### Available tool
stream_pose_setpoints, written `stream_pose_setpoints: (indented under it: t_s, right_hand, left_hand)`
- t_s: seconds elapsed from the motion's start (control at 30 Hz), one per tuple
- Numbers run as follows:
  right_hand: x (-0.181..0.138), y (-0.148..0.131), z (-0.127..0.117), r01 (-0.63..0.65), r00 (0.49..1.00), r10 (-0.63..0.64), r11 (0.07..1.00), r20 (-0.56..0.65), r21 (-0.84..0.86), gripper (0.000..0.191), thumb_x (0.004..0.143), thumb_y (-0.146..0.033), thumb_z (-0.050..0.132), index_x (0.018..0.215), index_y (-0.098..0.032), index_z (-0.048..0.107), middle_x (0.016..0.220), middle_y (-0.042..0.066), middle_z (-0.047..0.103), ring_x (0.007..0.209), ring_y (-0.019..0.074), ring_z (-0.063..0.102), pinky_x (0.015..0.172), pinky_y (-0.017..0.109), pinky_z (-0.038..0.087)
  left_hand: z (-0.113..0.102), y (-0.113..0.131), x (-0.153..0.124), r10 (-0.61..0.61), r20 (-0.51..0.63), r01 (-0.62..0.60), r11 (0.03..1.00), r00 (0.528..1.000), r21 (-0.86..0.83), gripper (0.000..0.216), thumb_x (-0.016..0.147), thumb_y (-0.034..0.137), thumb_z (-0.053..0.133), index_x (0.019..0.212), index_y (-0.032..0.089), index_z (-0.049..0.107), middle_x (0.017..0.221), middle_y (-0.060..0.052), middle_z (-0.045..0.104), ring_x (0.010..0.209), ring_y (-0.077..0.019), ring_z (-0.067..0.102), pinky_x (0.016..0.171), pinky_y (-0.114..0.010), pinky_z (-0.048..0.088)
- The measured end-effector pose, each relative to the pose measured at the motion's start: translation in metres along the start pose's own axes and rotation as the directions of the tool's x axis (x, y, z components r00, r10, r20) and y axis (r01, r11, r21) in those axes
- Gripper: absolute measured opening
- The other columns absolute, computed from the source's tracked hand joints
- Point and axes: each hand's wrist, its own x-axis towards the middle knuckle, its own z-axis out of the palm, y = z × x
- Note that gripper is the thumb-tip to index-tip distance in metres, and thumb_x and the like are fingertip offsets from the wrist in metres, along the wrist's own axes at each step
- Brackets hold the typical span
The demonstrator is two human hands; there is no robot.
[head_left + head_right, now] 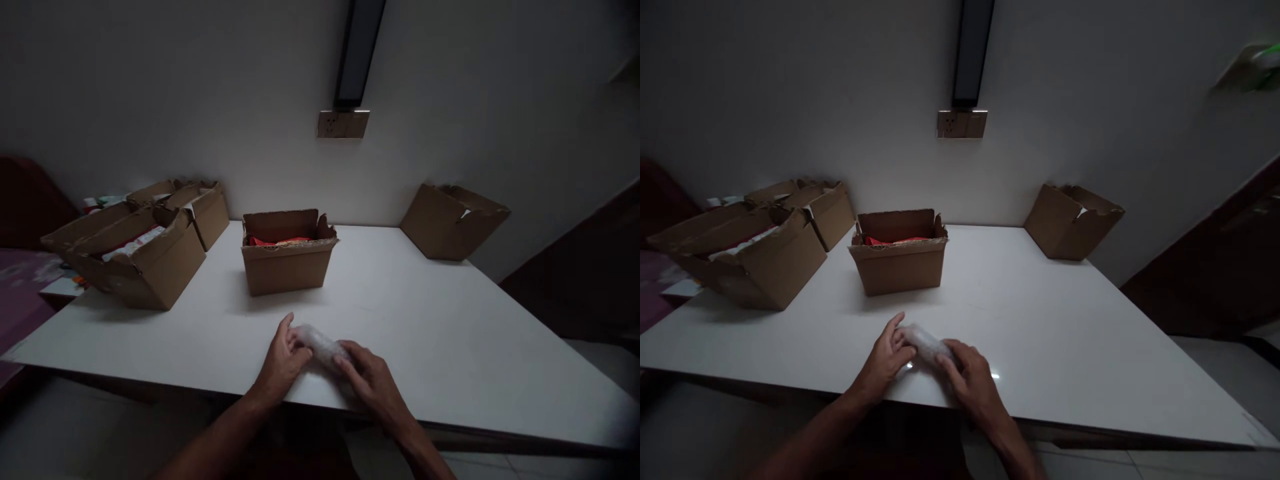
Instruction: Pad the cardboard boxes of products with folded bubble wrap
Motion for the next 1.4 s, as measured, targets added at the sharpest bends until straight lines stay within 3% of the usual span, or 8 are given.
stream_pose_setpoints:
  t_s: [0.17,0.3,0.43,0.53,0.67,0.8,1.1,1.4]
  right_hand:
    - [-0.009,-0.001,-0.012,0.052,0.999,-0.051,0.997,-0.005,0.061,0.052,0.084,-0.051,0.064,0.129,-0.024,0.061,0.139,0.014,0.059,0.126,0.0332,0.056,0.099,0.050,0.050]
    - [0.004,-0.009,-0.026,-0.043,0.969,-0.025,0.963,0.245,0.267,0.042,0.090,-0.052,0.055,0.117,-0.021,0.066,0.110,0.010,0.073,0.095,0.0253,0.070,0.080,0.035,0.058]
    - [0.025,-0.020,-0.047,-0.058,0.965,-0.008,0.968,0.262,0.245,0.035,0.095,-0.047,0.047,0.099,-0.020,0.068,0.089,0.006,0.073,0.080,0.0215,0.069,0.072,0.028,0.057]
    - [0.049,-0.029,-0.073,0.047,0.984,-0.068,0.991,0.163,0.127,0.035,0.093,-0.045,0.050,0.113,-0.022,0.066,0.105,0.010,0.073,0.090,0.0238,0.069,0.077,0.029,0.057]
    - [0.103,-0.056,-0.111,0.311,0.948,-0.314,0.949,-0.055,-0.060,0.026,0.093,-0.038,0.054,0.111,-0.025,0.067,0.115,0.010,0.069,0.098,0.0235,0.068,0.085,0.034,0.056]
    - [0.182,-0.088,-0.121,0.477,0.818,-0.548,0.815,-0.174,-0.328,0.019,0.092,-0.035,0.056,0.100,-0.025,0.070,0.103,0.009,0.068,0.093,0.0235,0.065,0.079,0.036,0.053]
    - [0.292,-0.096,-0.051,0.503,0.744,-0.255,0.822,0.617,-0.267,0.014,0.083,-0.017,0.056,0.091,-0.018,0.068,0.080,0.002,0.068,0.068,0.0125,0.055,0.061,0.022,0.035]
    - [0.285,-0.120,-0.031,0.629,0.551,-0.151,0.722,0.821,-0.289,0.017,0.084,-0.017,0.056,0.080,-0.020,0.072,0.076,0.004,0.071,0.061,0.0133,0.055,0.057,0.026,0.028]
  left_hand:
    - [0.017,-0.006,-0.005,0.062,0.069,-0.056,0.995,0.996,-0.084,0.074,0.077,0.013,0.055,0.145,0.011,0.029,0.103,-0.008,0.067,0.089,-0.0158,0.065,0.082,-0.028,0.051]
    - [0.014,0.002,-0.011,0.298,0.179,-0.337,0.905,0.938,0.260,0.061,0.081,0.016,0.059,0.140,0.019,0.044,0.106,-0.007,0.068,0.092,-0.0171,0.064,0.083,-0.029,0.053]
    - [-0.016,0.055,0.010,0.795,0.262,-0.725,0.294,0.547,0.623,0.054,0.084,0.019,0.064,0.135,0.020,0.049,0.126,-0.012,0.062,0.120,-0.0263,0.056,0.102,-0.043,0.047]
    - [-0.044,0.104,0.041,0.896,0.273,-0.572,-0.025,0.351,0.820,0.049,0.086,0.013,0.059,0.135,0.016,0.049,0.134,-0.016,0.058,0.134,-0.0313,0.045,0.108,-0.051,0.039]
    - [-0.067,0.119,0.070,0.878,0.288,-0.468,-0.084,0.382,0.880,0.031,0.083,0.003,0.052,0.110,0.015,0.061,0.106,-0.010,0.070,0.112,-0.0270,0.061,0.105,-0.051,0.039]
    - [-0.069,0.092,0.071,0.929,0.271,-0.567,-0.084,0.254,0.820,0.024,0.082,0.003,0.051,0.098,0.016,0.062,0.091,-0.005,0.068,0.088,-0.0190,0.064,0.103,-0.048,0.039]
    - [-0.073,0.077,0.074,0.965,0.181,-0.635,-0.019,0.191,0.772,0.026,0.083,0.002,0.048,0.101,0.016,0.062,0.095,-0.007,0.067,0.094,-0.0193,0.062,0.103,-0.048,0.037]
    - [-0.074,0.075,0.074,0.959,0.169,-0.642,0.017,0.228,0.767,0.029,0.084,0.004,0.048,0.107,0.016,0.062,0.098,-0.007,0.067,0.097,-0.0201,0.061,0.103,-0.048,0.037]
